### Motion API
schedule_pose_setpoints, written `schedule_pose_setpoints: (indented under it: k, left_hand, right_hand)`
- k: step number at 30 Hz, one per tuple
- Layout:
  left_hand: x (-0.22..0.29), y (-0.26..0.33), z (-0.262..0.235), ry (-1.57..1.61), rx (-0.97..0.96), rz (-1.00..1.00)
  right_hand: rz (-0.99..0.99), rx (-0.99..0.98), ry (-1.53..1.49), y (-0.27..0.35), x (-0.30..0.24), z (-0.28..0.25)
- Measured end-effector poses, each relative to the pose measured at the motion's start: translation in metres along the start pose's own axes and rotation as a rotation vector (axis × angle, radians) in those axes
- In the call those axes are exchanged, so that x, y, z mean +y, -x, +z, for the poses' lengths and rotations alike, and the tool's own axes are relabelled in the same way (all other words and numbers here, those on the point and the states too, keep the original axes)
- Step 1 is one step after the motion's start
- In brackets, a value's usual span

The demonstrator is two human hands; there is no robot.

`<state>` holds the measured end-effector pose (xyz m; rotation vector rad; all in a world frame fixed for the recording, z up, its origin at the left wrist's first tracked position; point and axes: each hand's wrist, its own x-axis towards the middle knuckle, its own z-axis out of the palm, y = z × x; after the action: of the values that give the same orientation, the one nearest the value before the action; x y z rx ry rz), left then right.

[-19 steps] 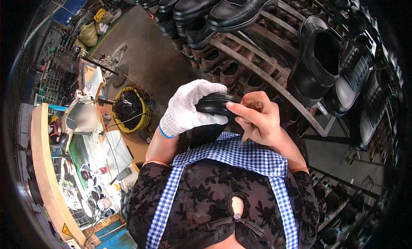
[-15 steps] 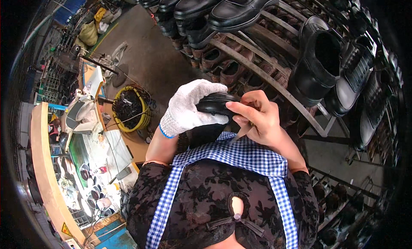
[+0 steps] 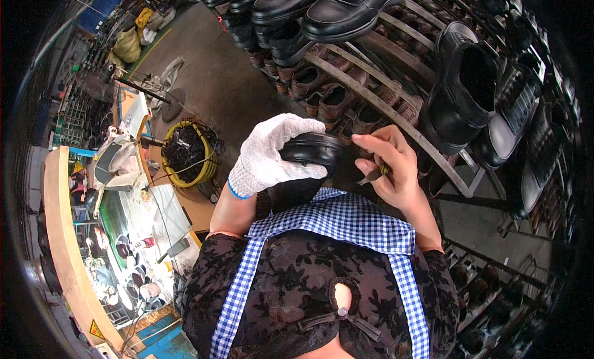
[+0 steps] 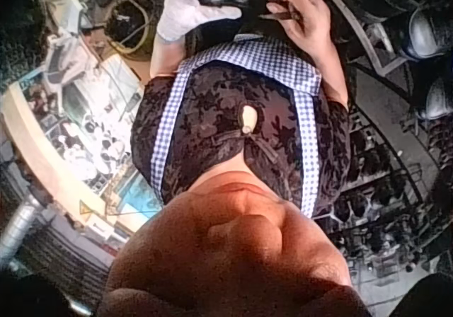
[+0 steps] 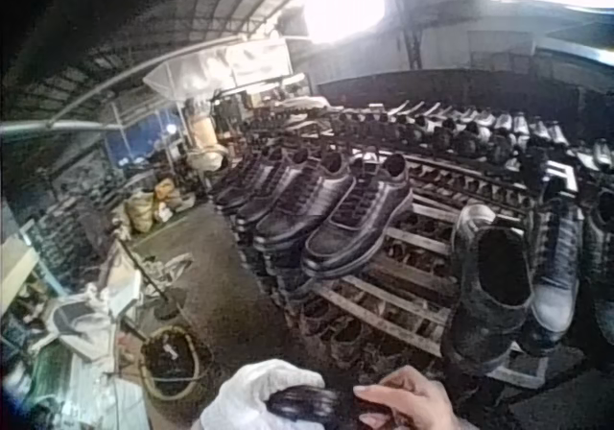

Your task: Trimming excess glue and material from the edges of finished leather shoes using a small hand tool.

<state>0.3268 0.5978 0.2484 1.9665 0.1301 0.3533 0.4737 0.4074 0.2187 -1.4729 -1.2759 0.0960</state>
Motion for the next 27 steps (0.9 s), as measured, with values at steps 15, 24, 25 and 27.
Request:
schedule_pose_setpoints:
  k: [15, 24, 25, 27]
  left_hand:
    - [0.0, -0.001, 0.004, 0.044, -0.039, 0.032]
    - [-0.003, 0.003, -0.001, 0.052, 0.008, 0.047]
    - [0.0, 0.002, -0.001, 0.037, -0.003, 0.037]
    - [0.0, 0.002, 0.0, 0.021, -0.013, 0.027]
  right_hand:
    - [-0.214, -0.095, 0.102, -0.006, -0.005, 0.014]
    - [-0.051, -0.106, -0.097, -0.008, -0.01, 0.003]
    - [-0.018, -0.093, -0.116, -0.006, -0.007, 0.002]
    - [0.035, -0.088, -0.057, -0.007, -0.009, -0.006]
